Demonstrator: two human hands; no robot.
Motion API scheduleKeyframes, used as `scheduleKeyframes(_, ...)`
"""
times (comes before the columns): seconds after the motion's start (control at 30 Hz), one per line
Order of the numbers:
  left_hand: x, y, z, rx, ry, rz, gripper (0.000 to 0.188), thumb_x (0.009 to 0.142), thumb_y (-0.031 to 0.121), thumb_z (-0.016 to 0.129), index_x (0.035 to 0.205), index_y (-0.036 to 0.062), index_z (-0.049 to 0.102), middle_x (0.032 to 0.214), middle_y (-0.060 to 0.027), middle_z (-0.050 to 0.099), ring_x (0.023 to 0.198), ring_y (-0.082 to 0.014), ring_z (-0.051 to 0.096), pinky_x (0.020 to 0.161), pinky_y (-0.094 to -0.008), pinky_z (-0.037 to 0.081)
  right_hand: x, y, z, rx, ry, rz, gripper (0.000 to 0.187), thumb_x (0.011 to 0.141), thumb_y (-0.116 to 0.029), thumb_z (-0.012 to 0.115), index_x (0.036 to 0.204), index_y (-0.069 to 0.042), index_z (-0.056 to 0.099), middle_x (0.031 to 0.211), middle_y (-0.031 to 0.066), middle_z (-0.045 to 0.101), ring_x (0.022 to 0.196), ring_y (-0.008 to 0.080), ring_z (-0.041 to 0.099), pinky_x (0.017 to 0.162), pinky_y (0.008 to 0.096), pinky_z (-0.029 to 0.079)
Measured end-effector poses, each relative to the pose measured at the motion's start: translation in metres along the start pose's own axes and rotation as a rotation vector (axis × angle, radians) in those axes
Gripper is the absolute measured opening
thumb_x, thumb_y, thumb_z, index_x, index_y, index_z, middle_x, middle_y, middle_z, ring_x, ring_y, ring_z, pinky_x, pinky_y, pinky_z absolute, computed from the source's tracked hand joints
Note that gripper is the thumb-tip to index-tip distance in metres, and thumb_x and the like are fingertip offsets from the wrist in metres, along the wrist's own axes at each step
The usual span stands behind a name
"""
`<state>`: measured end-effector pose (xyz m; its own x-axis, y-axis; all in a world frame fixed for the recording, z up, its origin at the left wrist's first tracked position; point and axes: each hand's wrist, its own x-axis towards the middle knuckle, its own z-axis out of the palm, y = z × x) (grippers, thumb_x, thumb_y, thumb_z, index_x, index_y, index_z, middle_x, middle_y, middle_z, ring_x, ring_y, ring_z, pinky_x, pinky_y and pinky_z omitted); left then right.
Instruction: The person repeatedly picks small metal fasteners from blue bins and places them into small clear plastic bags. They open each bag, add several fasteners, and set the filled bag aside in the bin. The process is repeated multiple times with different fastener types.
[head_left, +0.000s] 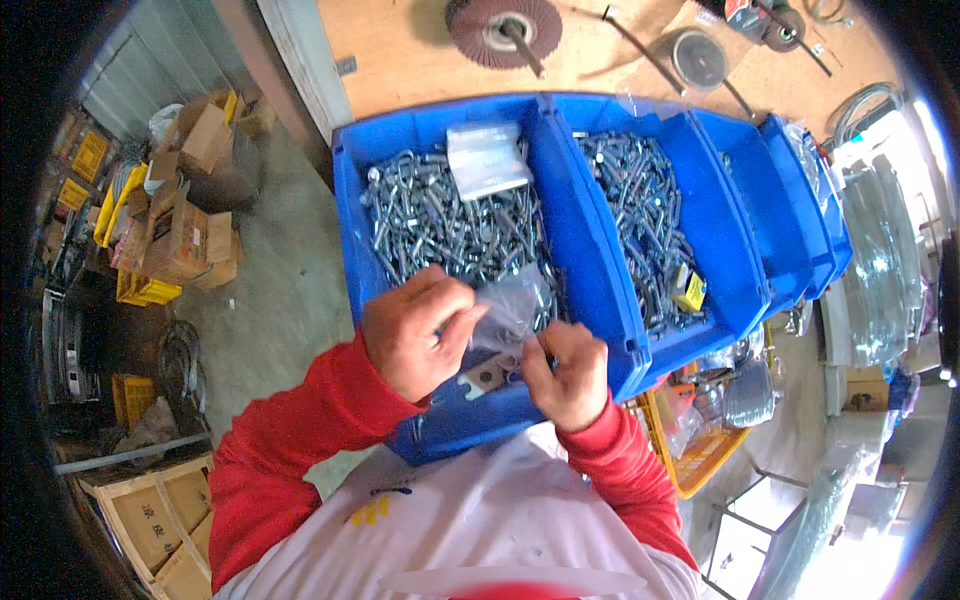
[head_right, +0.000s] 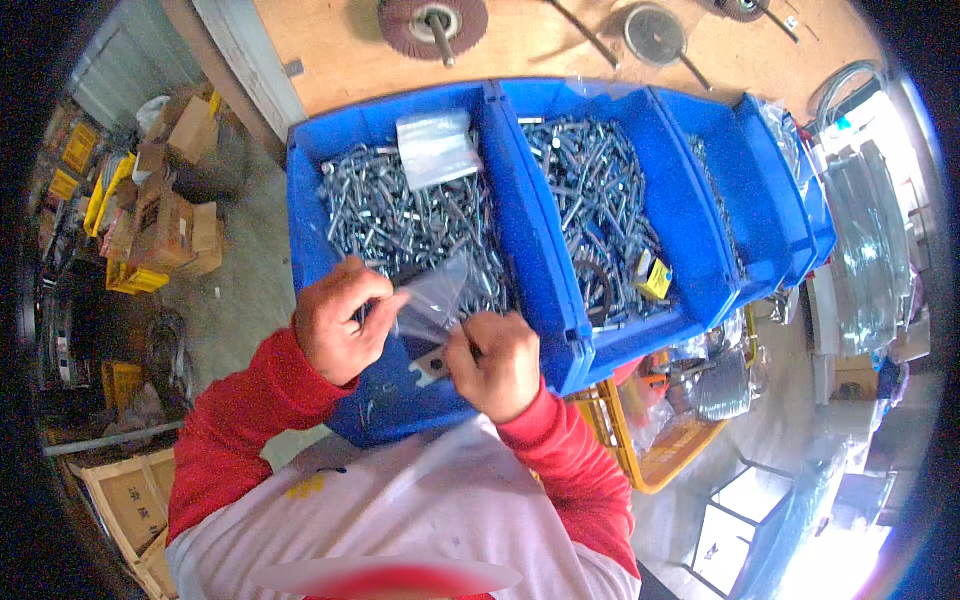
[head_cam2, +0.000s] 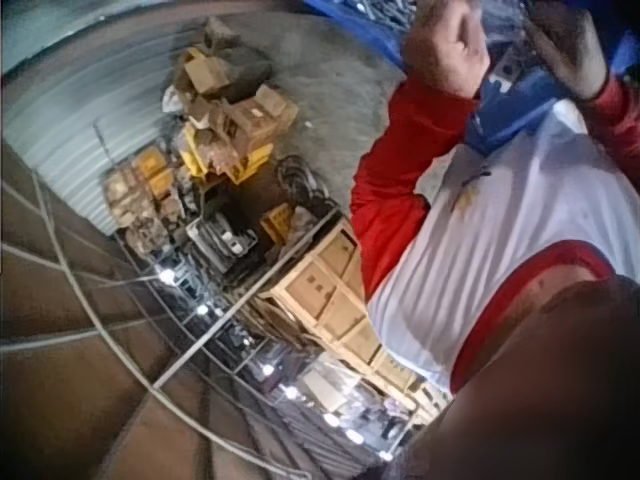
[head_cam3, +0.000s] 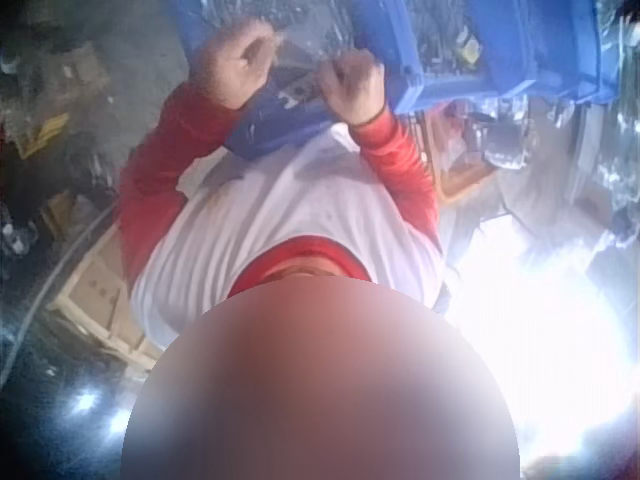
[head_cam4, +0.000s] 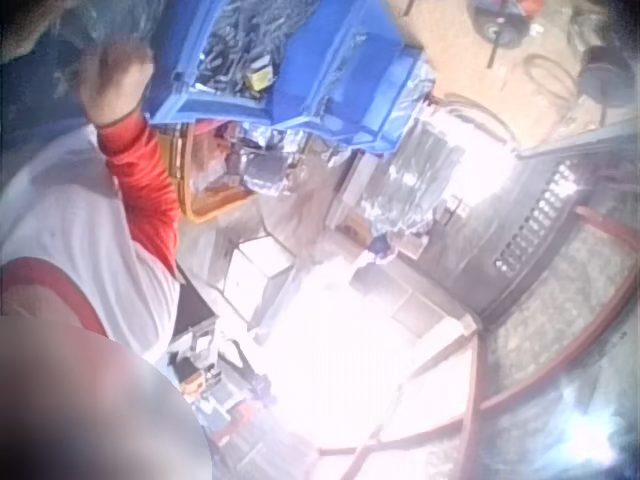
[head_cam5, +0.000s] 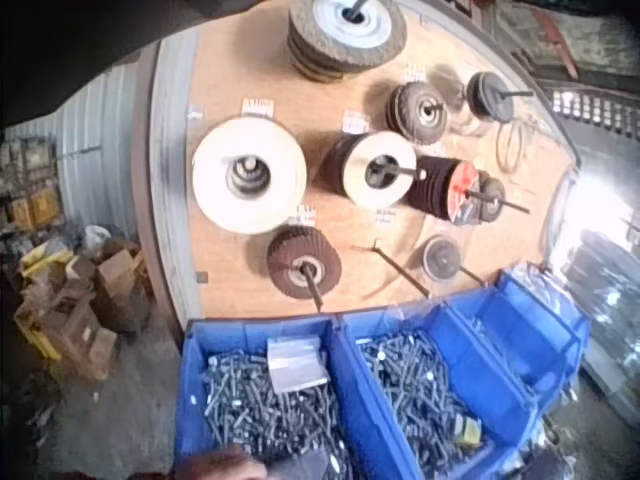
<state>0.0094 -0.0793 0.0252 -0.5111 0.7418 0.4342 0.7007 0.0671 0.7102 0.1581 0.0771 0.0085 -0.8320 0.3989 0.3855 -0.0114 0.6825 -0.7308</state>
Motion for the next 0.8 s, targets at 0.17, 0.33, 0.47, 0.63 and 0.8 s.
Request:
scheduleKeyframes(0.17,0.021,0.009,0.002,0.450,-0.102,0.249,0.022,0.091,0.005,0.067,0.113,0.0090,0.070,0.116,-0.0179,0.064,0.081,-0.0314,0.070,0.071,-0.0363,0.057,0.030,-0.004,-0.002,-0.010,0.145,0.077,0.026,0.083,-0.006,0.069,0.063,-0.003,0.054,0.058,0.0158,0.051,0.050,0.0364,0.053,0.052,0.0444,0.041)
scheduleKeyframes(0.33,0.057,-0.019,0.007,-0.122,-0.100,-0.053,0.054,0.083,-0.003,0.060,0.135,0.0085,0.065,0.131,-0.0237,0.064,0.108,-0.0400,0.069,0.090,-0.0406,0.058,0.040,-0.008,0.017,-0.190,0.299,-0.286,0.021,0.081,-0.003,0.070,0.066,-0.004,0.056,0.062,0.0129,0.052,0.055,0.0328,0.052,0.056,0.0400,0.040)
scheduleKeyframes(0.47,0.054,-0.046,-0.003,0.201,-0.151,0.118,0.052,0.077,-0.009,0.052,0.125,0.0005,0.069,0.123,-0.0243,0.068,0.110,-0.0381,0.069,0.096,-0.0411,0.056,0.036,0.021,0.023,-0.019,0.058,0.019,0.017,0.088,-0.010,0.071,0.075,0.000,0.066,0.072,0.0177,0.063,0.064,0.0374,0.061,0.059,0.0440,0.047)
scheduleKeyframes(0.63,0.056,-0.077,-0.013,0.271,-0.240,0.030,0.043,0.075,-0.003,0.055,0.114,-0.0028,0.072,0.114,-0.0251,0.071,0.103,-0.0396,0.069,0.093,-0.0432,0.056,0.018,0.054,0.059,-0.639,-0.539,0.193,0.022,0.089,-0.019,0.067,0.098,0.001,0.068,0.089,0.0207,0.071,0.081,0.0365,0.072,0.069,0.0459,0.058)
scheduleKeyframes(0.8,0.057,-0.092,-0.003,0.131,-0.235,-0.013,0.038,0.077,0.002,0.059,0.112,-0.0001,0.074,0.107,-0.0255,0.072,0.097,-0.0399,0.071,0.090,-0.0439,0.057,0.005,0.064,0.103,-0.920,-0.352,0.143,0.023,0.088,-0.012,0.058,0.105,0.001,0.065,0.097,0.0175,0.068,0.085,0.0344,0.071,0.065,0.0447,0.060)
